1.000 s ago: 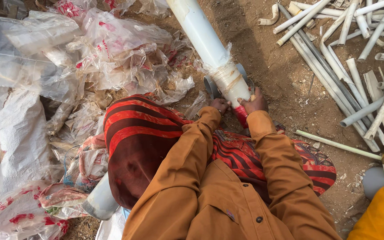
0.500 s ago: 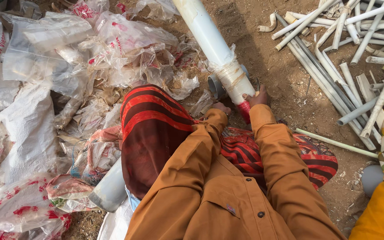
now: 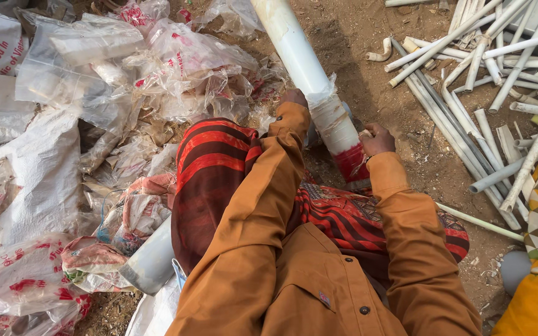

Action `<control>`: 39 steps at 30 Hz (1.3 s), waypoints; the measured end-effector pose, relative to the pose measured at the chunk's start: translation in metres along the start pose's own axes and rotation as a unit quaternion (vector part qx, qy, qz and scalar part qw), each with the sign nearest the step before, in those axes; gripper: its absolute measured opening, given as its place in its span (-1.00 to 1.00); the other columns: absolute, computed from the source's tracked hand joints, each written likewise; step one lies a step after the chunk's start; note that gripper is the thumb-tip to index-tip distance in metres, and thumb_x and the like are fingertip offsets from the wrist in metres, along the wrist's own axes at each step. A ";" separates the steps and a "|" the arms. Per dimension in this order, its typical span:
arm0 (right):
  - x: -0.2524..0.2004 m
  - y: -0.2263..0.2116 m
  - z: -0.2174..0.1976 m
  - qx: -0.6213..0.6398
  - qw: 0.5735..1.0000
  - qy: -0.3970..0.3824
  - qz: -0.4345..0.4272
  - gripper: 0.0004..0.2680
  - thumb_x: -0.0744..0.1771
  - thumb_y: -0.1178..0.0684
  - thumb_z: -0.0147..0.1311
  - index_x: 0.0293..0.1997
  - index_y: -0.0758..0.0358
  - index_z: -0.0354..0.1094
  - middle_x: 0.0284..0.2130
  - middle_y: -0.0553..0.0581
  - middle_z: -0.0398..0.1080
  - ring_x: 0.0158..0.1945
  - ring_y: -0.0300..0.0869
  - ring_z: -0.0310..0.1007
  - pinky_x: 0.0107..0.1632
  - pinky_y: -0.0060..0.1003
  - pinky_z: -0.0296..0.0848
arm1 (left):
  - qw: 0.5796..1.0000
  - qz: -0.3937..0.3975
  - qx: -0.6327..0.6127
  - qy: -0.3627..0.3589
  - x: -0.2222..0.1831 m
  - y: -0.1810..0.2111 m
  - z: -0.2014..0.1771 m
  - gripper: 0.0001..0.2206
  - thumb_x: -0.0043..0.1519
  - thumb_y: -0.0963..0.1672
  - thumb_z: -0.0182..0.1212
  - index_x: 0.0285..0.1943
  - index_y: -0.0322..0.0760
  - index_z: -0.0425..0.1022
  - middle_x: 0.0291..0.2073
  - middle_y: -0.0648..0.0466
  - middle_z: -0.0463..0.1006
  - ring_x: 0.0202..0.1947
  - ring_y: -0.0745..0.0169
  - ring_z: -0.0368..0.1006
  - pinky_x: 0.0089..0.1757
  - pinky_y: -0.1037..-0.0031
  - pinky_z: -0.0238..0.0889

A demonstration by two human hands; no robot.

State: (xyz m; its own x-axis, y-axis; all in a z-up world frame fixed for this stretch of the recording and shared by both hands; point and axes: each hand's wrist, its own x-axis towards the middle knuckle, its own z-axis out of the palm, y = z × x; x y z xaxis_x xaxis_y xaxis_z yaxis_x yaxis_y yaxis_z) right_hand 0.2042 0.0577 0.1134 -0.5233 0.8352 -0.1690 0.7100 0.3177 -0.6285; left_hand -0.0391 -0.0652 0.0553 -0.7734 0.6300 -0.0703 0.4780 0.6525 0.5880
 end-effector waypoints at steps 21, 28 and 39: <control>0.068 -0.124 0.008 -0.433 0.885 -0.108 -0.135 -0.77 0.40 -0.05 -0.11 0.12 0.11 0.37 -0.12 0.36 0.52 0.01 0.26 0.49 0.07 0.19 0.37 | 0.962 0.140 -0.166 0.168 0.009 0.036 0.074 -0.88 0.12 -0.13 0.35 -0.22 -0.14 0.53 -0.23 0.05 0.48 -0.03 -0.12 0.35 -0.09 0.15 0.26; 0.064 -0.130 0.013 -0.466 0.854 -0.112 -0.203 -0.78 0.41 -0.01 -0.11 0.08 0.22 0.38 -0.26 0.44 0.51 -0.07 0.30 0.51 -0.04 0.20 0.42 | 0.944 0.142 -0.257 0.152 0.015 0.032 0.086 -0.91 0.11 -0.20 0.29 -0.27 -0.17 0.50 -0.31 0.00 0.42 -0.20 -0.11 0.32 -0.14 0.20 0.26; -0.093 -0.015 -0.050 -0.453 0.870 -0.181 -0.067 -0.78 0.44 -0.08 -0.25 0.08 0.03 0.34 -0.45 0.40 0.48 -0.34 0.27 0.53 -0.21 0.17 0.48 | 0.932 0.105 -0.318 0.137 0.014 0.037 0.088 -0.89 0.09 -0.24 0.31 -0.36 -0.23 0.45 -0.38 0.03 0.38 -0.27 -0.03 0.29 -0.18 0.21 0.23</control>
State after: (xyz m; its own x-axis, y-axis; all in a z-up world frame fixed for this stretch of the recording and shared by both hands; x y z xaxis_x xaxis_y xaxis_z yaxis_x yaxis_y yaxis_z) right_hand 0.2652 -0.0023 0.1766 -0.6283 0.6190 -0.4713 0.6252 0.7623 0.1677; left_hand 0.0047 0.0051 0.0050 -0.8090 0.5284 0.2575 0.3547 0.0895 0.9307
